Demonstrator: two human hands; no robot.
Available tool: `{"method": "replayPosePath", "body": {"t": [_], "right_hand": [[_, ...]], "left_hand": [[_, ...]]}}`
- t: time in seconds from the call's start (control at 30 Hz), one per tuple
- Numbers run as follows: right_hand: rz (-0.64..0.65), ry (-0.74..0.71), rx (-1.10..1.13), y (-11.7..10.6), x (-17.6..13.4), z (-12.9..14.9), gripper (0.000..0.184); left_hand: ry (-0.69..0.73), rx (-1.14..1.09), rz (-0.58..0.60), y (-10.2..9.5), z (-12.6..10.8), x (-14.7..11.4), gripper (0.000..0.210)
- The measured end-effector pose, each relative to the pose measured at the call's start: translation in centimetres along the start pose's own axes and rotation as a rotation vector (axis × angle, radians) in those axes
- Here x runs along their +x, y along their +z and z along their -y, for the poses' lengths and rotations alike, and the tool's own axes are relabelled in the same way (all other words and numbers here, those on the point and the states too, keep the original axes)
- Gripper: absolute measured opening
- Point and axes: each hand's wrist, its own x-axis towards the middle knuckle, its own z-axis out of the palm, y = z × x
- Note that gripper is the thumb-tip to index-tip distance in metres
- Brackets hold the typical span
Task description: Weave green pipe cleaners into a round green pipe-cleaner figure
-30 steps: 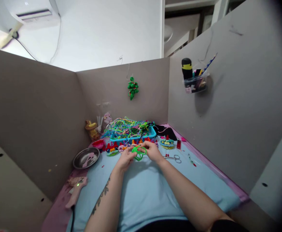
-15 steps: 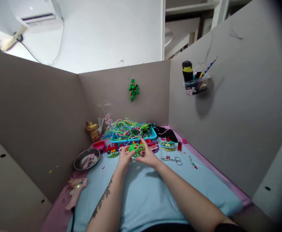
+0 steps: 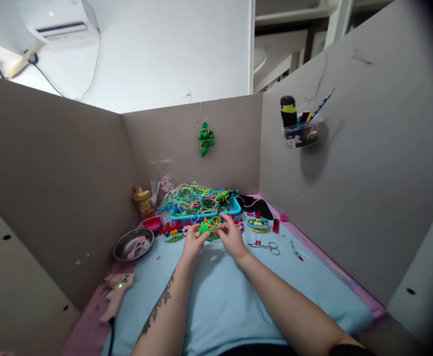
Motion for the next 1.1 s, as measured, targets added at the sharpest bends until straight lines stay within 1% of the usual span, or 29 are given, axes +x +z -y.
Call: {"method": "replayPosePath", "body": {"t": [0.1, 0.17, 0.23, 0.33, 0.47, 0.5, 0.53, 0.57, 0.6, 0.67, 0.7, 0.73, 0.77, 0.8, 0.87, 0.93, 1.0, 1.1], "right_hand": [[-0.003, 0.064, 0.101, 0.0, 0.2, 0.1, 0.04], [0.074, 0.165, 0.221, 0.1, 0.3, 0.2, 0.034], [0.21, 0.271, 0.34, 0.3, 0.2, 0.4, 0.034], [0.418, 0.378, 0.444, 0.0, -0.1, 1.1, 0.04], [0.718, 0.517, 0.532, -1.6, -0.3, 1.9, 0.047], [0.769, 0.544, 0.554, -2.1, -0.3, 2.0, 0.049], [0.784, 0.56, 0.574, -2.4, -0.1, 1.9, 0.051], [0.752, 0.566, 0.592, -2.7, 0.1, 1.8, 0.051], [0.666, 0.56, 0.606, -2.8, 0.4, 1.7, 0.05], [0.405, 0.509, 0.584, -2.7, 0.9, 1.2, 0.046], [0.279, 0.458, 0.534, -2.6, 1.2, 1.0, 0.044], [0.185, 0.39, 0.46, -2.4, 1.4, 0.8, 0.041], [0.131, 0.303, 0.368, -2.1, 1.5, 0.6, 0.037], [0.115, 0.206, 0.269, -1.9, 1.5, 0.5, 0.031], [0.148, 0.025, 0.085, -1.6, 1.3, 0.5, 0.023], [0.177, -0.095, -0.041, -1.4, 1.1, 0.5, 0.015], [0.18, -0.144, -0.1, -1.3, 0.9, 0.4, 0.01], [0.161, -0.155, -0.119, -1.3, 0.9, 0.0, 0.007]], "left_hand": [[0.02, -0.017, -0.033, -0.2, 0.1, 0.2, 0.059], [0.037, -0.033, -0.06, -0.3, 0.2, 0.4, 0.06], [0.047, -0.048, -0.084, -0.4, 0.2, 0.4, 0.061], [0.043, -0.086, -0.092, -0.6, 0.1, 0.5, 0.059], [0.045, -0.177, -0.097, -0.8, -0.3, 0.5, 0.056], [0.047, -0.191, -0.104, -0.8, -0.4, 0.5, 0.056], [0.047, -0.198, -0.109, -0.9, -0.5, 0.6, 0.056], [0.044, -0.197, -0.116, -0.9, -0.5, 0.6, 0.056], [0.039, -0.188, -0.114, -0.9, -0.5, 0.6, 0.057], [0.021, -0.152, -0.095, -0.8, -0.4, 0.6, 0.058], [0.011, -0.132, -0.08, -0.8, -0.3, 0.6, 0.059], [0.003, -0.113, -0.065, -0.7, -0.2, 0.5, 0.059], [-0.005, -0.095, -0.049, -0.6, -0.1, 0.4, 0.059], [-0.014, -0.079, -0.031, -0.5, 0.0, 0.3, 0.06], [-0.033, -0.052, 0.013, -0.3, 0.2, 0.1, 0.059], [-0.045, -0.03, 0.063, -0.2, 0.3, 0.0, 0.058], [-0.044, -0.02, 0.091, -0.1, 0.5, -0.1, 0.057], [-0.024, -0.011, 0.11, 0.0, 0.6, -0.1, 0.058]]}}
